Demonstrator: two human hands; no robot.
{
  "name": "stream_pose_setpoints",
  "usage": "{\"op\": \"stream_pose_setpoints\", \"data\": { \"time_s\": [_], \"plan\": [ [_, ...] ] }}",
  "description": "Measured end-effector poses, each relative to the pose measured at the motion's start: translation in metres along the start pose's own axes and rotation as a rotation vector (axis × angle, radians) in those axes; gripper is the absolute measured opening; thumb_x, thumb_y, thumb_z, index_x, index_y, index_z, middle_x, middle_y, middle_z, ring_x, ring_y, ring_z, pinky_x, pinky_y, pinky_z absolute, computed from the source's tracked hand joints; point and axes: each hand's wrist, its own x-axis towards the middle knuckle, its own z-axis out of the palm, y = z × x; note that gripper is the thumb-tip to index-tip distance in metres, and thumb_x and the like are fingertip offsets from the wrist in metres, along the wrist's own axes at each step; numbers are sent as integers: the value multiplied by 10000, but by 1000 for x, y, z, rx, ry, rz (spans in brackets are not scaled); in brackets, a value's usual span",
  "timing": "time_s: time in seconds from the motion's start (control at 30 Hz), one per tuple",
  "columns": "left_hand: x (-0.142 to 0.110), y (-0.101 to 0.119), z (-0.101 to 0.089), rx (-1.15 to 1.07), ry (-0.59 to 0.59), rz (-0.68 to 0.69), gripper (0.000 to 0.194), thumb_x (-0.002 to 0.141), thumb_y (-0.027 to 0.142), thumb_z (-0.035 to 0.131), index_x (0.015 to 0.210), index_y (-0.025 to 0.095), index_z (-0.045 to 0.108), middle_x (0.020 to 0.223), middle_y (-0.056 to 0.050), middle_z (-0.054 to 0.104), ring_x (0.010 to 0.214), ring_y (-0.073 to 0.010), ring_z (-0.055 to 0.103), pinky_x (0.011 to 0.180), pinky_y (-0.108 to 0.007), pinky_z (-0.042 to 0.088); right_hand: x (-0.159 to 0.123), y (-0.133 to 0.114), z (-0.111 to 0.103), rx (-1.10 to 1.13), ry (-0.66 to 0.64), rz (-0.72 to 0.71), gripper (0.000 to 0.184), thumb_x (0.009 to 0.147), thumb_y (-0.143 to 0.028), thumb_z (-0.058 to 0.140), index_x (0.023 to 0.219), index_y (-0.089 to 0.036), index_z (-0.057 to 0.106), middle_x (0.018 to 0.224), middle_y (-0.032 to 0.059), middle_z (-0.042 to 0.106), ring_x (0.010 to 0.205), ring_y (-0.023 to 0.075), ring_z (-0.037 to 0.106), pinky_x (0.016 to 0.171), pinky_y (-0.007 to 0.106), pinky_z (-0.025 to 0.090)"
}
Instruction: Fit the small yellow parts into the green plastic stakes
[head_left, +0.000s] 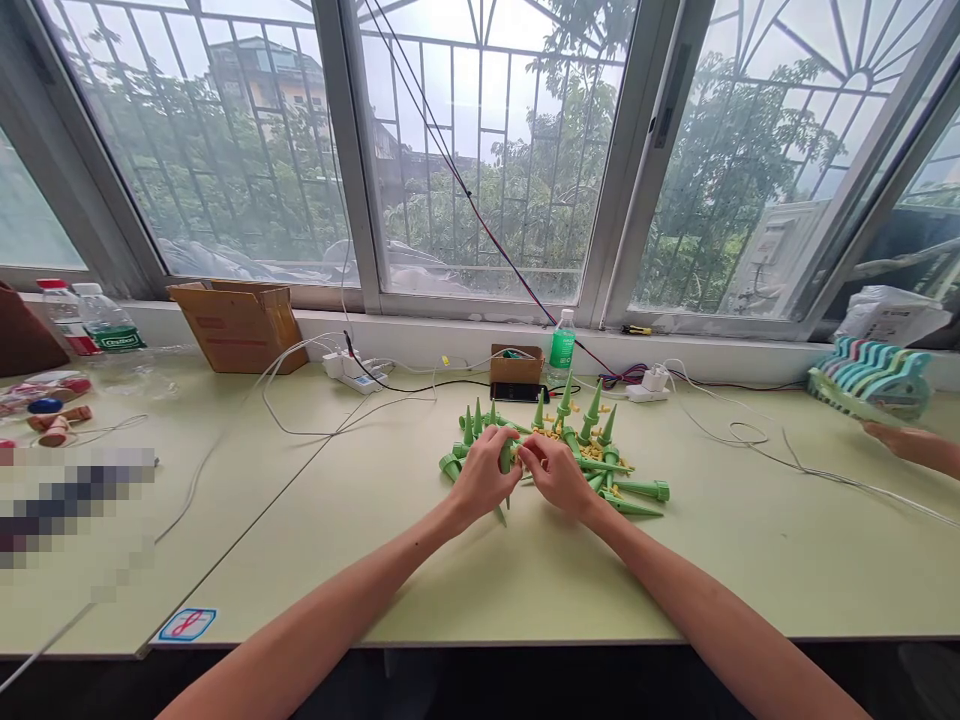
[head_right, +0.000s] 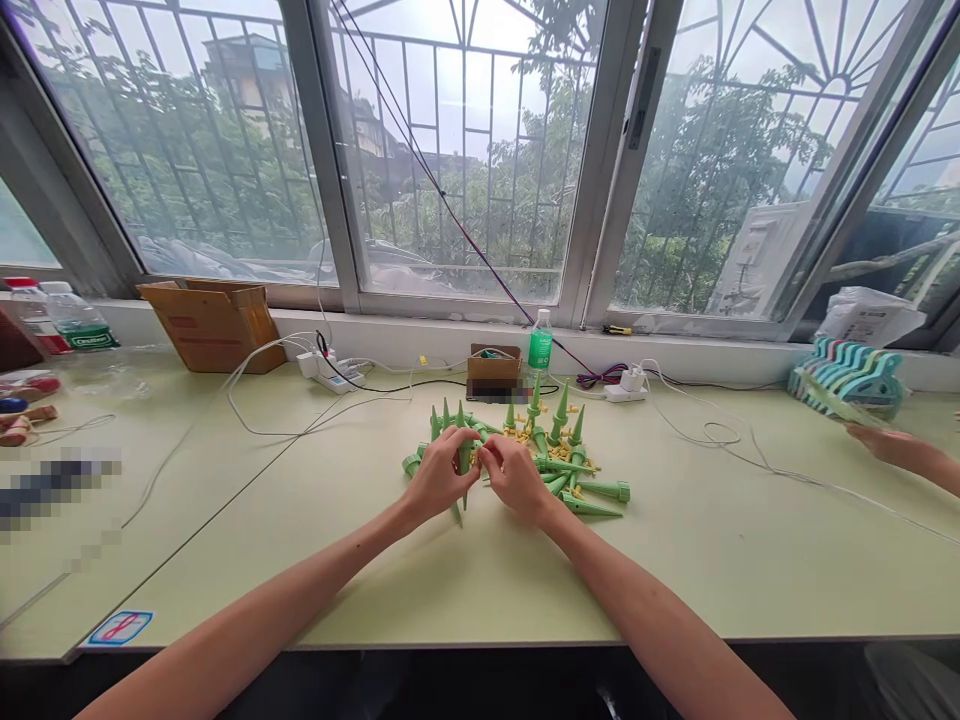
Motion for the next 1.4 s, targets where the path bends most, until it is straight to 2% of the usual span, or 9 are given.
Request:
{"op": "stream_pose_setpoints", "data": {
  "time_s": [0.27, 0.63, 0.83, 0.97, 1.13, 1.4],
  "plan": [
    [-1, -1, 2, 3, -13, -1, 238, 766, 153, 560, 999, 204, 567, 946, -33, 558, 743, -141, 549, 657, -265, 455, 1, 2, 0, -82, 16, -1, 365, 962, -377, 393, 658, -186, 458, 595, -16, 465, 541, 116, 380, 536, 246, 299],
    [-1, -1, 2, -17, -23, 2, 242, 753, 142, 568, 989, 199, 563, 941, -37, 550, 726, -141, 540, 659, -276, 458, 1, 12, 3, -96, 7, 14, 481, 981, -450, 320, 631, -173, 495, 586, 2, 517, 530, 113, 425, 539, 247, 303],
    [-1, -1, 1, -8, -13, 9, 226, 764, 156, 568, 986, 202, 566, 942, -37, 552, 727, -141, 546, 652, -271, 455, 1, 13, 2, -94, 31, 30, 504, 977, -477, 313, 616, -174, 491, 564, -3, 497, 516, 112, 411, 517, 247, 288],
    [0, -3, 1, 15, 4, -8, 235, 760, 159, 577, 991, 200, 565, 936, -37, 553, 727, -140, 552, 643, -264, 449, 1, 6, -2, -71, 55, 43, 445, 964, -470, 359, 667, -179, 514, 561, -12, 493, 511, 113, 411, 506, 240, 300],
    [0, -3, 2, 24, 19, -6, 238, 760, 147, 565, 993, 197, 564, 933, -37, 560, 712, -134, 546, 634, -259, 441, 0, -1, -3, 41, -26, 24, 264, 935, -407, 456, 905, -176, 578, 785, 37, 633, 569, 123, 524, 536, 240, 386],
    [0, -1, 1, 16, 12, -4, 246, 756, 135, 559, 994, 196, 558, 930, -38, 558, 714, -140, 541, 647, -271, 440, 0, 1, -2, 44, -33, 14, 204, 929, -340, 469, 894, -180, 590, 766, 34, 622, 598, 132, 528, 538, 242, 400]
  ]
}}
